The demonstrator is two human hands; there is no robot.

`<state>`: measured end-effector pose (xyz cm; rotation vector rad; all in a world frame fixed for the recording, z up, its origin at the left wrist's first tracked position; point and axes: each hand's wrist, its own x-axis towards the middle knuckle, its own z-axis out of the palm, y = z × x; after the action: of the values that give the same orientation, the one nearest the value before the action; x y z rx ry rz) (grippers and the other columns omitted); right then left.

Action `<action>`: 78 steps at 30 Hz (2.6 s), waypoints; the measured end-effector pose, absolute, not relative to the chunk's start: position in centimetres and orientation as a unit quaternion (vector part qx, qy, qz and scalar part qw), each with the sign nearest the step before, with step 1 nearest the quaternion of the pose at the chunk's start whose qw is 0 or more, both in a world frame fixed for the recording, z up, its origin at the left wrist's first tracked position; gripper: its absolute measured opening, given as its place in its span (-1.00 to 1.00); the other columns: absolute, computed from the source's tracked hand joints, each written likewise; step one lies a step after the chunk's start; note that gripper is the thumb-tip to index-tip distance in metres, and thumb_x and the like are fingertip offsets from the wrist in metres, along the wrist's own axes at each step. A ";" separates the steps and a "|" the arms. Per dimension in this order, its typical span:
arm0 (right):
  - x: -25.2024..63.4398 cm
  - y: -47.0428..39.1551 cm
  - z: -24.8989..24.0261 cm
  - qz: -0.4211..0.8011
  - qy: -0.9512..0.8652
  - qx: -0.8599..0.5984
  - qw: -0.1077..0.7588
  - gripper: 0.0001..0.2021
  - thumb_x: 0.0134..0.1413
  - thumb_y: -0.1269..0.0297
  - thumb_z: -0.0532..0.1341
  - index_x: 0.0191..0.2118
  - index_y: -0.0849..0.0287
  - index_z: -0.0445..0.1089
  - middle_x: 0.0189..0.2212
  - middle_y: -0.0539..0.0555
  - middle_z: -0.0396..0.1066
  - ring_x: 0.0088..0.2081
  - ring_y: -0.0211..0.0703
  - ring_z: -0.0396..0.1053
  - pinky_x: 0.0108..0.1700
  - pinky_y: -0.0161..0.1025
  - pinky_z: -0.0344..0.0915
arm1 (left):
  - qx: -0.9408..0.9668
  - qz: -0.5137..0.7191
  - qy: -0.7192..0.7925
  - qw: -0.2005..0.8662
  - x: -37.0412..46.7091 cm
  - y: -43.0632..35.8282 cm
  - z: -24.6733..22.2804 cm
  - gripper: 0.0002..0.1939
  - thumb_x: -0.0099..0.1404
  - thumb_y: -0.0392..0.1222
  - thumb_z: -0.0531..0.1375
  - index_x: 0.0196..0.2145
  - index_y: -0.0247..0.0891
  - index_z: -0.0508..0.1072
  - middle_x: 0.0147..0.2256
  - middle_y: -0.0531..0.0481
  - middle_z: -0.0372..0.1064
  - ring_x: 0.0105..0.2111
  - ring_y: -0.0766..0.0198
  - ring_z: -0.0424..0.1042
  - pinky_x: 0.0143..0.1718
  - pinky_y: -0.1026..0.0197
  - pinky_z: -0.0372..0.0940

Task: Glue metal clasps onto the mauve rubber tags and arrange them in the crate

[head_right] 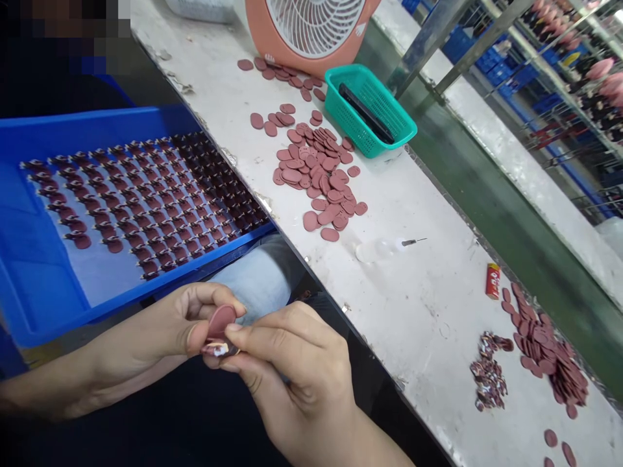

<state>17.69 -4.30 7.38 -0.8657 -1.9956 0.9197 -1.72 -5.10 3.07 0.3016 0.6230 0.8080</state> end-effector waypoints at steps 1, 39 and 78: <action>17.7 -4.4 7.4 0.358 -0.783 -0.338 0.380 -0.81 0.16 0.59 0.35 -0.10 0.36 0.57 -0.31 0.08 0.60 -0.29 -0.31 0.54 -0.20 -0.37 0.49 | 0.146 0.384 0.300 0.861 -1.7 -5.1 3.2 -0.67 -0.02 -0.06 0.59 -0.38 -0.28 0.65 -0.50 0.06 0.53 -0.51 0.43 0.47 -0.42 0.47 0.38; 17.1 -3.6 6.1 0.382 -0.762 -0.361 0.379 -0.84 0.18 0.52 0.36 -0.15 0.17 0.59 -0.31 0.04 0.60 -0.28 -0.28 0.56 -0.20 -0.37 0.53 | 0.099 0.375 0.318 0.865 -1.8 -4.9 1.6 -0.66 -0.02 -0.04 0.59 -0.40 -0.29 0.64 -0.49 0.04 0.54 -0.54 0.46 0.46 -0.44 0.45 0.42; 11.7 -2.4 0.5 -0.052 -0.825 -0.413 0.383 -0.80 0.24 0.44 0.31 -0.02 0.19 0.50 -0.38 0.09 0.49 -0.42 -0.17 0.35 -0.38 -0.23 0.33 | 0.200 0.558 0.517 0.618 -1.6 -3.8 0.7 -0.70 0.14 -0.02 0.49 -0.36 -0.28 0.54 -0.30 -0.09 0.60 -0.37 0.24 0.47 -0.46 0.33 0.34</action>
<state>11.65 -2.40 0.45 -1.0538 -2.1032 -0.1333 -1.62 -3.79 0.65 0.4606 1.1893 1.2835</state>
